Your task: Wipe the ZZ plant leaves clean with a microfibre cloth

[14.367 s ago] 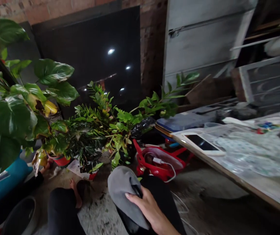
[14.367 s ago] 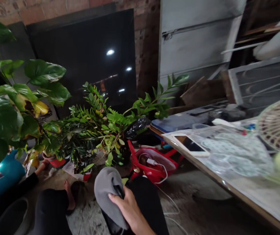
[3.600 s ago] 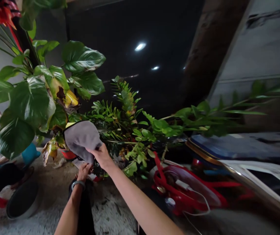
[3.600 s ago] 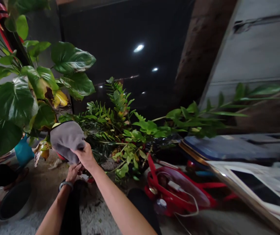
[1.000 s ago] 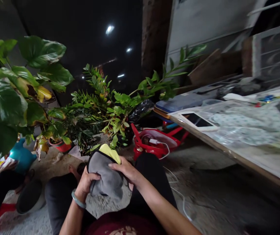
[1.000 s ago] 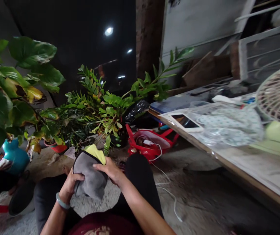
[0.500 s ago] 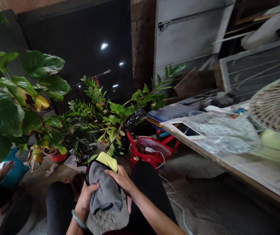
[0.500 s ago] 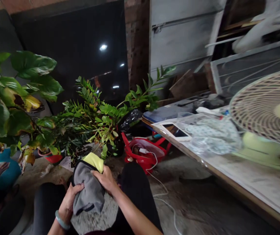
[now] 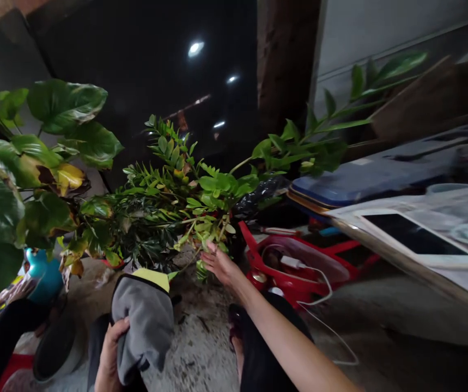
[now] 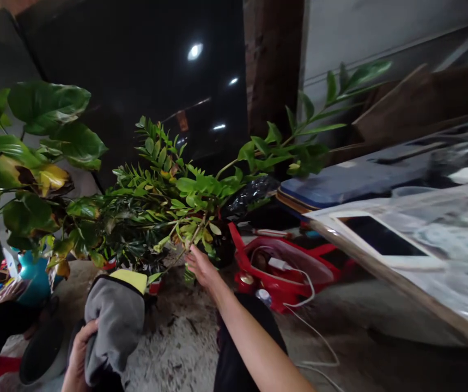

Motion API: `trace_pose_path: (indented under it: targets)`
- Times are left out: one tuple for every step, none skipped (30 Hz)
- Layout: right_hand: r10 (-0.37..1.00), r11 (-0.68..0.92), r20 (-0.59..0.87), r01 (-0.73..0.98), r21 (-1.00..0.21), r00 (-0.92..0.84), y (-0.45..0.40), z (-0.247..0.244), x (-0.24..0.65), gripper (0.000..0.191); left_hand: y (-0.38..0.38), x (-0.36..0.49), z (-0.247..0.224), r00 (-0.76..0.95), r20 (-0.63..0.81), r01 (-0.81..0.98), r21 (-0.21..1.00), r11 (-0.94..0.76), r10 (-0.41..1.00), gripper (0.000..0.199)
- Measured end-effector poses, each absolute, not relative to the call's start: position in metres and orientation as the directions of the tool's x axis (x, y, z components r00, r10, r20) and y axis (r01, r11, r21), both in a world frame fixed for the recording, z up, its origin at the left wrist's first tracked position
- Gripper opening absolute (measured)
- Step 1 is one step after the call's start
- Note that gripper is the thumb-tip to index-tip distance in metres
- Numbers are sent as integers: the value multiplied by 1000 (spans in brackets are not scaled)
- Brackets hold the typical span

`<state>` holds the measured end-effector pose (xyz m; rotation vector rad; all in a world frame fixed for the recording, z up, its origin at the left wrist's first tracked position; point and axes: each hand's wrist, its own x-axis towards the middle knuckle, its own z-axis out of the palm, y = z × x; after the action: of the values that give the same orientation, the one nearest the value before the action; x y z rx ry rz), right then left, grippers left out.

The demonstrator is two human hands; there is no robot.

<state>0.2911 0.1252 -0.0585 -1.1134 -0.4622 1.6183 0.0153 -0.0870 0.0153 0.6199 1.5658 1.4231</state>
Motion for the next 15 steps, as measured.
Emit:
trace_pose_path:
  targets:
    - [918,-343,-394,-573,-744,-39,133,-55,289,52,-86,13,26,-526,-243,-170,969,180,815,24]
    - [928,-333,-364,-598,-729,-73,140,-50,287,55,-82,11,38,-588,-183,-127,983,133,788,23]
    - [934,-329,-343,-616,-716,-101,146,-45,285,57,-76,12,50,-639,-108,-73,994,80,762,23]
    - [936,-331,-331,-629,-704,-123,152,-41,282,58,-67,16,62,-662,-40,-21,999,36,748,24]
    - [937,-332,-322,-639,-693,-138,157,-38,280,59,-55,24,73,-655,-1,12,1000,12,755,26]
    - [938,-330,-315,-651,-684,-144,161,-35,278,59,-41,34,81,-626,1,22,1000,15,780,30]
    - [941,-321,-305,-668,-672,-146,164,-34,276,58,-25,47,86,-579,-34,18,998,55,815,33]
    - [946,-308,-291,-687,-658,-146,166,-33,274,56,-10,62,86,-521,-88,5,994,106,849,40]
    - [949,-297,-278,-701,-648,-145,167,-34,272,54,3,77,82,-453,-142,5,987,162,880,46]
    - [949,-295,-280,-715,-634,-144,168,-35,270,51,13,90,75,-379,-180,33,977,208,908,46]
    - [944,-304,-296,-727,-615,-143,167,-36,267,46,19,101,66,-313,-210,74,967,244,926,45]
    - [935,-321,-323,-737,-595,-146,166,-38,265,40,21,108,56,-251,-236,121,954,273,939,42]
    - [923,-343,-353,-744,-574,-152,165,-40,263,35,20,112,48,-199,-260,164,942,293,945,39]
    - [910,-364,-383,-749,-553,-159,164,-43,261,31,15,112,42,-154,-286,190,931,313,946,37]
    - [901,-378,-401,-755,-535,-167,162,-44,260,29,8,109,40,-122,-309,194,925,328,943,38]
